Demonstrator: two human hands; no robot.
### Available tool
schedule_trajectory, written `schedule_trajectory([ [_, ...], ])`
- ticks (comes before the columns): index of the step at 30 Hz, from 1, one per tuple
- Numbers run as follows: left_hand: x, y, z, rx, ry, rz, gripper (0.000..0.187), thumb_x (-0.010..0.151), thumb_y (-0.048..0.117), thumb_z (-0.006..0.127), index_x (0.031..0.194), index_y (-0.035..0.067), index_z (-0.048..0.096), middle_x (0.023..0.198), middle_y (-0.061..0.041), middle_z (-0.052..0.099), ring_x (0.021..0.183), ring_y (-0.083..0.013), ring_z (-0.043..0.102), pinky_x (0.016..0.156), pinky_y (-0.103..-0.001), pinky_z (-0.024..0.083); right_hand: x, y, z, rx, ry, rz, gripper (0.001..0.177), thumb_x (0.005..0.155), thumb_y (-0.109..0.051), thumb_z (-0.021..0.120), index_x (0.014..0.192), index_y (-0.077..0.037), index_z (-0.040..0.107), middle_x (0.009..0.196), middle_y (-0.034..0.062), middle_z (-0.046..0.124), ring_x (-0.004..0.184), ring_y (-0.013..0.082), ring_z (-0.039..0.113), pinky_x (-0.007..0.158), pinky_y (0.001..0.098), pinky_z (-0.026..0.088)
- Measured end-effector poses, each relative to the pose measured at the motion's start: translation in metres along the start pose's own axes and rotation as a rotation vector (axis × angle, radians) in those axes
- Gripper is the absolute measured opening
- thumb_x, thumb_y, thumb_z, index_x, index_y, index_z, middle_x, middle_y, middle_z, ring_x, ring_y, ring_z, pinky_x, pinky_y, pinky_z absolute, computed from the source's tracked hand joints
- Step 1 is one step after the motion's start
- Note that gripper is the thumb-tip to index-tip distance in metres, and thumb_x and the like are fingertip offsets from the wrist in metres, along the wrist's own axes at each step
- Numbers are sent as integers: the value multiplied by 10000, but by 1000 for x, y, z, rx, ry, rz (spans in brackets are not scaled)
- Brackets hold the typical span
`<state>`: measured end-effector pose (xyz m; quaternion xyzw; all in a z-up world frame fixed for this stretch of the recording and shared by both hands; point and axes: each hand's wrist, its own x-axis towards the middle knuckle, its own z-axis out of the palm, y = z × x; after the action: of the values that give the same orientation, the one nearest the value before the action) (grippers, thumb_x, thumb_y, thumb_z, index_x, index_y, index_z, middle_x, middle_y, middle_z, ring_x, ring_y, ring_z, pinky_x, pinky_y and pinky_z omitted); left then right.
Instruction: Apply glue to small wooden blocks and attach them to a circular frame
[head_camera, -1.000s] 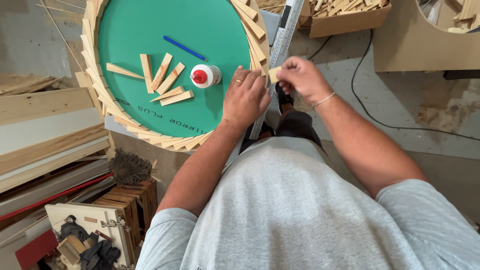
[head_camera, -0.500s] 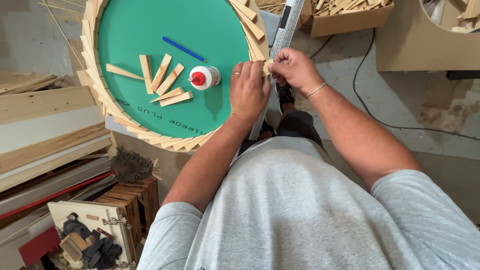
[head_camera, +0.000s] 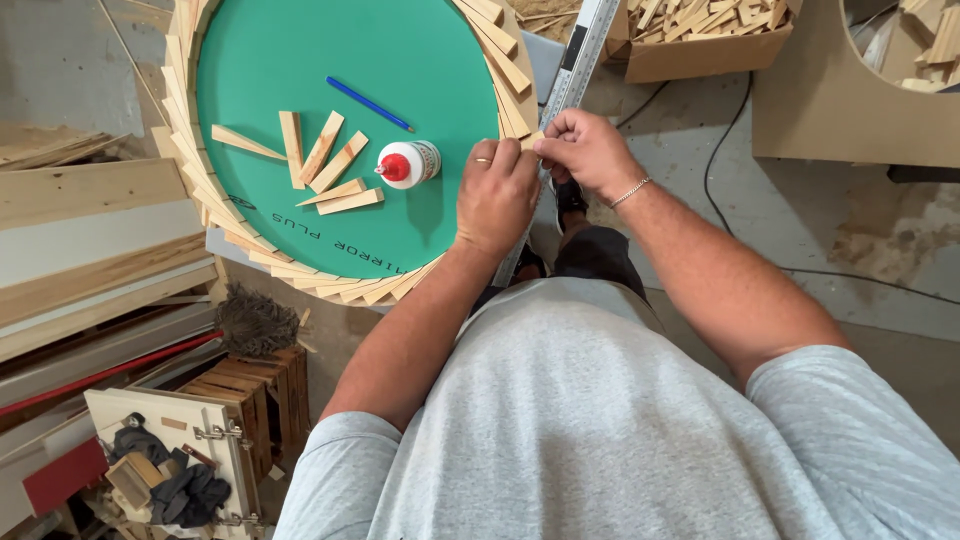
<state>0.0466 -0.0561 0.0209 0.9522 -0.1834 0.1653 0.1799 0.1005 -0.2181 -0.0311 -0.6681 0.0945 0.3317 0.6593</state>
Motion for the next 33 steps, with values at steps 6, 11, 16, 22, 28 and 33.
schedule_trajectory([
  [6,-9,-7,24,108,123,47,135,856,125,633,751,139,549,791,-64,488,780,-294,580,770,-374,515,26,42,-13,-7,-24,-17,217,911,-173,764,975,-35,609,705,121,696,554,148,682,461,255,590],
  [11,-6,-8,22,97,140,67,148,861,103,617,736,122,540,774,-67,472,767,-306,571,732,-375,504,5,-3,-14,-212,-10,-124,258,996,-296,715,1016,-45,659,771,107,700,610,142,669,501,280,585],
  [16,5,2,-5,60,19,22,149,871,32,611,766,81,518,821,-116,480,739,-318,469,710,-443,440,8,-54,-4,-798,165,-660,187,963,-140,715,1137,-89,669,1018,74,649,892,212,587,770,343,496],
  [22,6,5,-9,131,49,2,69,854,44,628,819,68,573,867,-99,520,832,-307,527,750,-433,458,45,-97,-4,-1318,-58,-1023,659,780,-238,856,1400,-121,664,1523,192,462,1321,394,449,1069,566,384],
  [28,4,4,-7,98,50,0,97,865,31,625,799,75,568,873,-101,531,880,-306,566,798,-431,477,63,-110,-2,-1601,-93,-1082,719,706,-515,829,1340,-204,696,1609,107,421,1361,317,437,1009,484,409],
  [33,4,4,-6,90,43,1,103,859,21,628,794,76,569,872,-102,528,886,-308,571,817,-430,495,65,-109,-3,-1630,-118,-1032,710,737,-594,790,1344,-236,701,1644,76,390,1385,304,423,994,491,389],
])
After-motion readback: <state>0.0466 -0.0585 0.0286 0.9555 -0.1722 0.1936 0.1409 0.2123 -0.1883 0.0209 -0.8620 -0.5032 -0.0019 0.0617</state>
